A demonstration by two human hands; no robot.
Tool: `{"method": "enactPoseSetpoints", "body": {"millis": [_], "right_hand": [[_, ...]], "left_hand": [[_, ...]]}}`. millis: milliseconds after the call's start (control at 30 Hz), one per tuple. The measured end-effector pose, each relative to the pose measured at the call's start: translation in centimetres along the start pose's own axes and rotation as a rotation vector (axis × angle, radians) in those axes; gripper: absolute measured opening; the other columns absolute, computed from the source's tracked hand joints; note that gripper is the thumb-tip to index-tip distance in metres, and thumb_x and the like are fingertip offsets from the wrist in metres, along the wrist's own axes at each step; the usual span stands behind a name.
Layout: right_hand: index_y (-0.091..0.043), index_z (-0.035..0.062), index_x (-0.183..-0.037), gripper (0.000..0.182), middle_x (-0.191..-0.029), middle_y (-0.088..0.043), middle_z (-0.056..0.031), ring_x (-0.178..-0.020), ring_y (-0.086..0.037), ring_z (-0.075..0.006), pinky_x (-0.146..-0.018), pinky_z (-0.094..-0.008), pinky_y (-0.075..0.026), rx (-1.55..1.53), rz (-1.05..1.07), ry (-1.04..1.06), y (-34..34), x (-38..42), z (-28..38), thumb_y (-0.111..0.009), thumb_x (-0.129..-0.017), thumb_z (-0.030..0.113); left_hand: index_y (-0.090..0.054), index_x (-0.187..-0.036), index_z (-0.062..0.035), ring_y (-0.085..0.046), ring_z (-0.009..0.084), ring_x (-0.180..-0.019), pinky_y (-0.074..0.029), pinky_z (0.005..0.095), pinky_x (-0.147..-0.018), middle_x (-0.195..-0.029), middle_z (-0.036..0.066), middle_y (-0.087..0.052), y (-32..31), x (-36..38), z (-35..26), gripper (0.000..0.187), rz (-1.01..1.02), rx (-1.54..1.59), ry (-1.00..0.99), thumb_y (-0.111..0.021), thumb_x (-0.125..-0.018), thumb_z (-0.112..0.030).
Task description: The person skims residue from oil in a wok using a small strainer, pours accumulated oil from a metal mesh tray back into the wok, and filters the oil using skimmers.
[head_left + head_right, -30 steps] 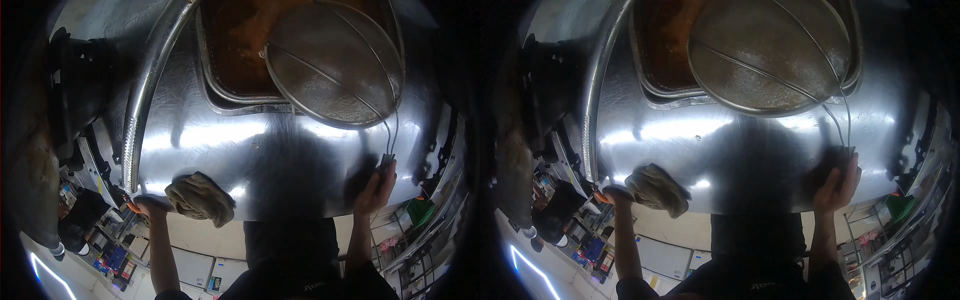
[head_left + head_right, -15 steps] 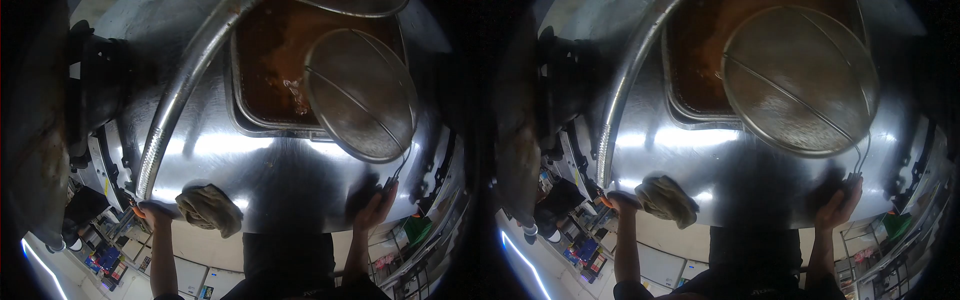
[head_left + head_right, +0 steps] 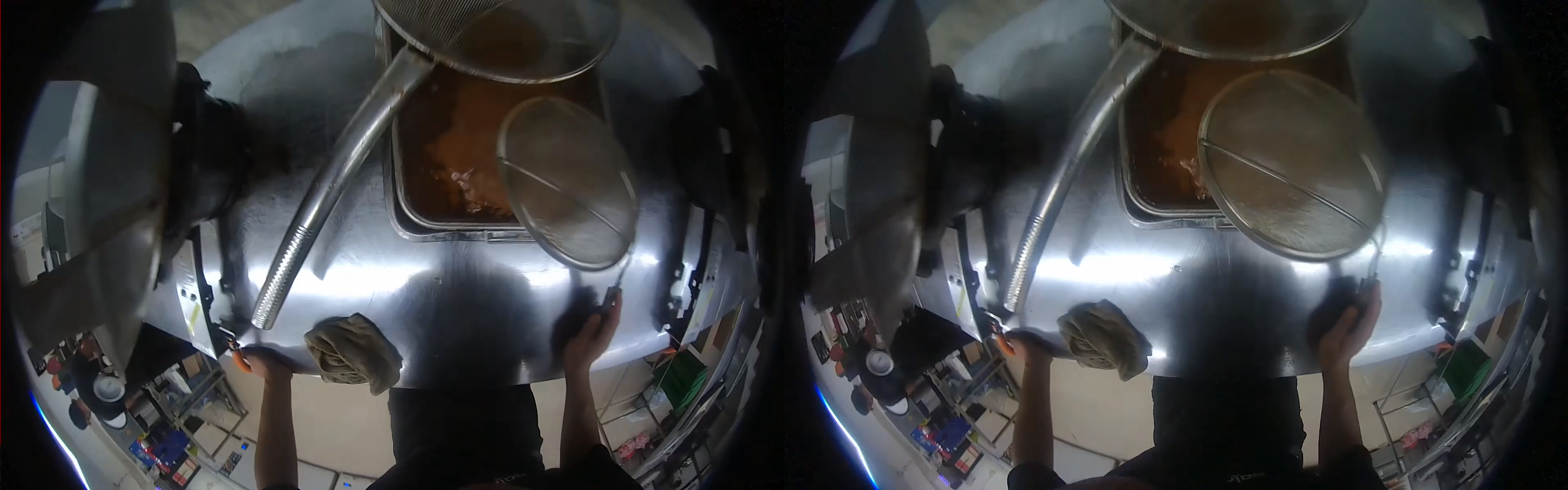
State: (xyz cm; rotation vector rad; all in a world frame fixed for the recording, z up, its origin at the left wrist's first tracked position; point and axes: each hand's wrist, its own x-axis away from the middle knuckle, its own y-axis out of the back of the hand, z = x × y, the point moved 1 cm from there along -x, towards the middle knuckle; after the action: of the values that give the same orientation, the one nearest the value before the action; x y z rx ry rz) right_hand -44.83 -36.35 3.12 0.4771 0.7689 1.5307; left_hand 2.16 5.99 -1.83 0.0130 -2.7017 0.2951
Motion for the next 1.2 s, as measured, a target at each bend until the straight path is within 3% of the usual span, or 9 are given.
{"method": "enactPoseSetpoints", "body": {"millis": [200,433,500,600,733,833,867,1067,1200], "right_hand": [[-0.037,-0.0062,-0.140,0.043,-0.138,-0.046,-0.0222,-0.127,-0.046,-0.0336,-0.107,-0.0399,-0.034,0.010,0.030,-0.019,0.2,-1.6,3.0,-0.038,-0.099,0.005],[-0.041,-0.0053,-0.138,0.041,-0.137,-0.049,-0.0250,-0.131,-0.045,-0.0343,-0.107,-0.0376,-0.036,-0.224,0.167,-0.005,3.2,-5.4,12.5,-0.036,-0.102,0.012],[-0.043,-0.0046,-0.137,0.040,-0.135,-0.051,-0.0253,-0.129,-0.048,-0.0346,-0.106,-0.0378,-0.037,-0.129,0.081,0.146,4.4,-7.3,14.9,-0.036,-0.103,0.014],[-0.048,0.0004,-0.135,0.037,-0.130,-0.055,-0.0254,-0.121,-0.053,-0.0382,-0.100,-0.0397,-0.041,-0.031,-0.026,0.274,6.4,-9.3,23.1,-0.038,-0.102,0.014],[-0.051,0.0080,-0.134,0.037,-0.115,-0.062,-0.0254,-0.107,-0.058,-0.0432,-0.090,-0.0466,-0.046,0.303,0.148,0.223,8.8,-11.9,38.1,-0.040,-0.099,0.010],[-0.055,0.0127,-0.131,0.040,-0.103,-0.065,-0.0232,-0.096,-0.061,-0.0414,-0.082,-0.0494,-0.049,0.450,0.072,0.774,6.2,-14.8,45.7,-0.043,-0.094,0.007],[-0.056,0.0140,-0.130,0.041,-0.100,-0.066,-0.0214,-0.094,-0.063,-0.0400,-0.079,-0.0489,-0.050,0.594,0.090,0.838,5.1,-14.6,49.4,-0.045,-0.091,0.006],[-0.064,0.0163,-0.121,0.041,-0.098,-0.069,-0.0183,-0.095,-0.066,-0.0354,-0.084,-0.0453,-0.052,1.185,0.191,0.986,-4.0,-17.5,62.0,-0.052,-0.084,0.005],[-0.070,0.0093,-0.104,0.027,-0.095,-0.071,-0.0138,-0.091,-0.069,-0.0303,-0.074,-0.0408,-0.055,1.456,0.481,1.075,-7.6,-14.3,65.9,-0.056,-0.081,0.005]], "left_hand": [[-0.048,-0.121,-0.0040,-0.054,0.0235,-0.099,-0.046,0.0410,-0.087,-0.110,0.010,-0.058,-3.2,-0.1,1.6,0.035,-0.036,0.046,-0.216,-0.045,-0.099,-0.032],[-0.060,-0.101,-0.0007,-0.061,0.0248,-0.081,-0.051,0.0407,-0.070,-0.094,0.013,-0.065,-3.5,-1.7,5.3,0.025,-0.556,-0.203,-0.752,-0.049,-0.096,-0.022],[-0.064,-0.095,0.0003,-0.063,0.0252,-0.075,-0.052,0.0406,-0.065,-0.089,0.014,-0.067,-3.7,-1.9,5.7,0.024,-0.670,-0.236,-0.798,-0.050,-0.095,-0.019],[-0.054,-0.108,0.0031,-0.066,0.0344,-0.082,-0.053,0.0437,-0.071,-0.095,0.026,-0.065,-8.0,2.5,0.4,0.037,-0.744,-0.264,-0.282,-0.052,-0.097,-0.032],[-0.054,-0.106,0.0101,-0.064,0.0418,-0.093,-0.051,0.0446,-0.078,-0.104,0.034,-0.062,-8.2,3.4,-1.4,0.047,-0.710,-0.301,-0.053,-0.053,-0.097,-0.036],[-0.056,-0.111,0.0109,-0.065,0.0391,-0.095,-0.050,0.0420,-0.082,-0.106,0.032,-0.063,-6.9,1.9,0.9,0.041,-0.666,-0.165,-0.114,-0.055,-0.098,-0.028],[-0.055,-0.111,0.0111,-0.065,0.0383,-0.096,-0.050,0.0420,-0.082,-0.107,0.032,-0.063,-6.4,1.6,1.6,0.040,-0.672,-0.122,-0.133,-0.055,-0.098,-0.026],[-0.051,-0.116,0.0138,-0.064,0.0337,-0.089,-0.049,0.0387,-0.080,-0.102,0.029,-0.063,-7.2,2.1,1.0,0.040,-0.670,0.016,-0.106,-0.053,-0.099,-0.023],[-0.049,-0.108,0.0150,-0.060,0.0304,-0.083,-0.048,0.0400,-0.078,-0.094,0.027,-0.062,-7.3,2.6,-0.3,0.038,-0.622,-0.006,-0.178,-0.051,-0.100,-0.022]]}}
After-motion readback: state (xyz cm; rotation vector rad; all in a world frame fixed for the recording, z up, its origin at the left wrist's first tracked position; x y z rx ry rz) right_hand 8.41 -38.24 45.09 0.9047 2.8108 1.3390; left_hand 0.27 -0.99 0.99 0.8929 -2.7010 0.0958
